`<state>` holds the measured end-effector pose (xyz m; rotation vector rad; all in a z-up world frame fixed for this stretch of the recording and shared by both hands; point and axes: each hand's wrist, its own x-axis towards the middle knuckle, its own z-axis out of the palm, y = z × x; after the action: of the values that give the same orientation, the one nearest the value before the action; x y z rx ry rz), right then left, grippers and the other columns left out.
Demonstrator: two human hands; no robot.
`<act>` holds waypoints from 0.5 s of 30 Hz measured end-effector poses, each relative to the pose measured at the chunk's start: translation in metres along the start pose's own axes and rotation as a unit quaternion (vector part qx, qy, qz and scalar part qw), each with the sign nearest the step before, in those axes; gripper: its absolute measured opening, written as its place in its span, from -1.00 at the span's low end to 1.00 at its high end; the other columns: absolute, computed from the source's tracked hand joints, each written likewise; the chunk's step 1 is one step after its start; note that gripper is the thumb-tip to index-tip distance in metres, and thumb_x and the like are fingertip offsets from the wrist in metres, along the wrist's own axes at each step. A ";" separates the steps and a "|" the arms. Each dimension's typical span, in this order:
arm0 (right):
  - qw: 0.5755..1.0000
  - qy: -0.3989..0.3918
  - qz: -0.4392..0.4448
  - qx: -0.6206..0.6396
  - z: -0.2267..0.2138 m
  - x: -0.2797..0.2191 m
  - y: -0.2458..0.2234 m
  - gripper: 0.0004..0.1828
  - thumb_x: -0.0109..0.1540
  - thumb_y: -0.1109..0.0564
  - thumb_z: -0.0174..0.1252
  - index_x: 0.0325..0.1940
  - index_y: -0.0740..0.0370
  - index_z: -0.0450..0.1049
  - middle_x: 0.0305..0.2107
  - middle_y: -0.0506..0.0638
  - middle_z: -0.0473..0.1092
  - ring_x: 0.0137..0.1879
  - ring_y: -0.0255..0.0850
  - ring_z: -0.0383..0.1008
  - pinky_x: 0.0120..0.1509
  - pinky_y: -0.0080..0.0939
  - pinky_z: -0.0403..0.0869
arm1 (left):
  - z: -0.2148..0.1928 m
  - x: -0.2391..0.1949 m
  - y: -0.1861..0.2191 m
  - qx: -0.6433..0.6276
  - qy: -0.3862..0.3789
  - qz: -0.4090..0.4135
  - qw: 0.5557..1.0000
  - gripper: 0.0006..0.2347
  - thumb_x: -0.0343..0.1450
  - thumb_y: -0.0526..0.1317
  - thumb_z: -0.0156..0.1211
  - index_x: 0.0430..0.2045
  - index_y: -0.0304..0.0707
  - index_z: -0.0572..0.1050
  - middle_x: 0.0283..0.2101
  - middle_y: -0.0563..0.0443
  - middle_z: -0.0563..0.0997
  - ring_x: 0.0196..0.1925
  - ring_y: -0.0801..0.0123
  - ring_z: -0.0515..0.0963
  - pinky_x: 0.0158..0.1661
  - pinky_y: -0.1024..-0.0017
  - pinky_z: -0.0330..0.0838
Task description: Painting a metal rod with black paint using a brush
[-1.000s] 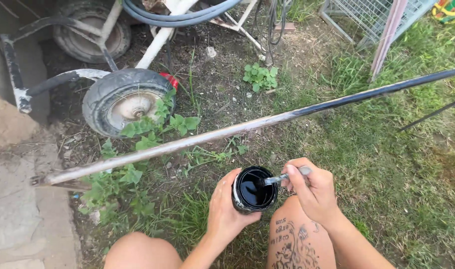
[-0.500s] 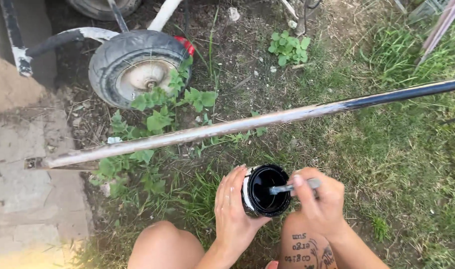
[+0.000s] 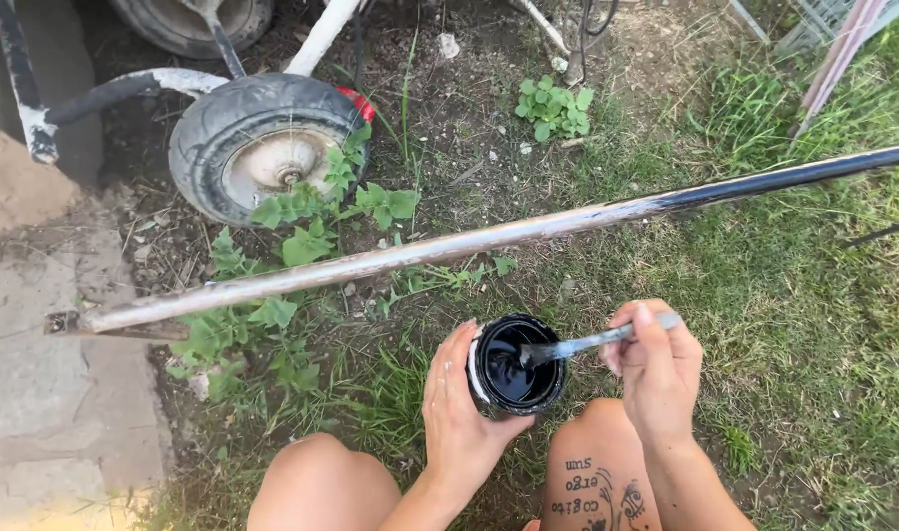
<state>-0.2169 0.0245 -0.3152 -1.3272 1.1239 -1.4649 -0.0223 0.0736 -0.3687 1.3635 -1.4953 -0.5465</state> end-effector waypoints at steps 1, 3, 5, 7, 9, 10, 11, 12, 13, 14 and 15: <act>0.997 0.010 0.009 0.072 -0.002 0.000 0.000 -0.75 0.47 0.16 -0.11 -0.20 0.28 0.43 -0.47 0.00 0.40 -0.53 -0.35 0.36 -0.54 -0.48 0.28 | 0.000 0.001 0.002 -0.020 -0.020 -0.031 0.999 -0.03 -0.07 -0.25 0.75 0.25 -0.31 0.22 0.30 -0.20 0.41 0.36 0.00 0.37 0.32 0.12 0.26; 0.999 -0.001 0.013 0.038 -0.002 -0.003 0.000 -0.73 0.46 0.11 -0.11 -0.19 0.29 0.42 -0.55 0.02 0.36 -0.54 -0.31 0.32 -0.52 -0.43 0.26 | 0.001 0.003 0.001 -0.030 -0.020 -0.034 0.999 -0.05 -0.05 -0.25 0.72 0.26 -0.31 0.22 0.30 -0.18 0.41 0.36 0.01 0.38 0.31 0.13 0.26; 1.000 -0.014 0.016 0.004 -0.003 -0.006 -0.008 -0.71 0.46 0.07 -0.12 -0.18 0.30 0.40 -0.63 0.04 0.32 -0.55 -0.28 0.29 -0.51 -0.39 0.24 | 0.002 0.005 -0.002 -0.041 -0.019 -0.036 0.998 -0.07 -0.03 -0.26 0.68 0.26 -0.31 0.21 0.30 -0.16 0.41 0.35 0.02 0.39 0.31 0.15 0.27; 0.990 -0.117 -0.041 -0.075 -0.005 -0.007 -0.021 -0.74 0.46 0.12 -0.17 -0.02 0.25 0.43 -0.49 -0.04 0.40 -0.52 -0.37 0.38 -0.47 -0.49 0.40 | 0.003 0.008 -0.006 -0.045 -0.028 -0.045 0.998 -0.04 -0.02 -0.25 0.70 0.30 -0.30 0.18 0.32 -0.20 0.38 0.37 0.02 0.36 0.30 0.11 0.27; 0.991 -0.122 -0.015 -0.058 -0.012 -0.015 -0.020 -0.75 0.44 0.14 -0.12 0.00 0.29 0.45 -0.45 0.04 0.46 -0.44 -0.28 0.46 -0.36 -0.38 0.49 | 0.006 0.010 -0.013 -0.044 -0.020 -0.034 0.998 -0.03 -0.03 -0.26 0.71 0.29 -0.30 0.19 0.31 -0.18 0.39 0.36 0.02 0.37 0.30 0.12 0.26; 0.991 -0.130 0.016 -0.040 -0.016 -0.018 -0.018 -0.75 0.41 0.15 -0.07 0.02 0.33 0.46 -0.41 0.11 0.52 -0.36 -0.19 0.54 -0.25 -0.27 0.58 | 0.008 0.011 -0.017 -0.041 -0.013 -0.027 0.999 -0.03 -0.05 -0.26 0.72 0.28 -0.31 0.20 0.31 -0.17 0.40 0.35 0.02 0.38 0.30 0.12 0.26; 0.991 -0.128 0.014 -0.042 -0.019 -0.023 -0.013 -0.75 0.41 0.15 -0.07 0.02 0.33 0.46 -0.41 0.11 0.52 -0.36 -0.19 0.54 -0.25 -0.27 0.58 | 0.008 0.011 -0.017 -0.043 -0.013 -0.025 0.999 -0.03 -0.05 -0.26 0.72 0.28 -0.31 0.20 0.31 -0.17 0.40 0.35 0.02 0.38 0.30 0.12 0.26; 0.990 -0.133 0.000 -0.049 -0.022 -0.026 -0.007 -0.76 0.40 0.17 -0.05 0.01 0.33 0.46 -0.40 0.10 0.51 -0.34 -0.20 0.54 -0.25 -0.27 0.61 | 0.010 0.012 -0.017 -0.041 -0.012 -0.043 0.998 -0.03 -0.05 -0.26 0.71 0.28 -0.30 0.20 0.30 -0.17 0.41 0.34 0.03 0.39 0.30 0.13 0.27; 0.989 -0.135 -0.012 -0.055 -0.025 -0.032 -0.001 -0.78 0.38 0.18 -0.04 0.01 0.33 0.46 -0.40 0.09 0.51 -0.32 -0.21 0.54 -0.26 -0.26 0.64 | 0.010 0.011 -0.017 -0.037 -0.014 -0.061 0.997 -0.03 -0.06 -0.26 0.71 0.28 -0.28 0.20 0.28 -0.16 0.43 0.32 0.03 0.40 0.29 0.13 0.28; 0.990 -0.131 -0.012 -0.056 -0.019 -0.034 -0.004 -0.78 0.38 0.18 -0.04 0.01 0.33 0.46 -0.40 0.09 0.51 -0.32 -0.21 0.54 -0.26 -0.26 0.64 | 0.011 0.014 -0.015 -0.039 -0.019 -0.059 0.997 -0.03 -0.06 -0.26 0.71 0.28 -0.28 0.20 0.28 -0.16 0.43 0.32 0.03 0.40 0.29 0.13 0.28; 0.993 -0.107 -0.006 -0.043 -0.013 -0.037 -0.007 -0.75 0.39 0.19 -0.06 0.04 0.37 0.44 -0.41 0.12 0.50 -0.33 -0.17 0.54 -0.24 -0.23 0.63 | 0.011 0.015 -0.012 -0.049 -0.013 -0.079 0.996 -0.07 -0.04 -0.24 0.67 0.26 -0.27 0.22 0.25 -0.17 0.46 0.29 0.04 0.43 0.27 0.11 0.30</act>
<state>-0.2266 0.0634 -0.3175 -1.5146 1.0488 -1.2606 -0.0238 0.0534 -0.3775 1.4097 -1.3693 -0.7302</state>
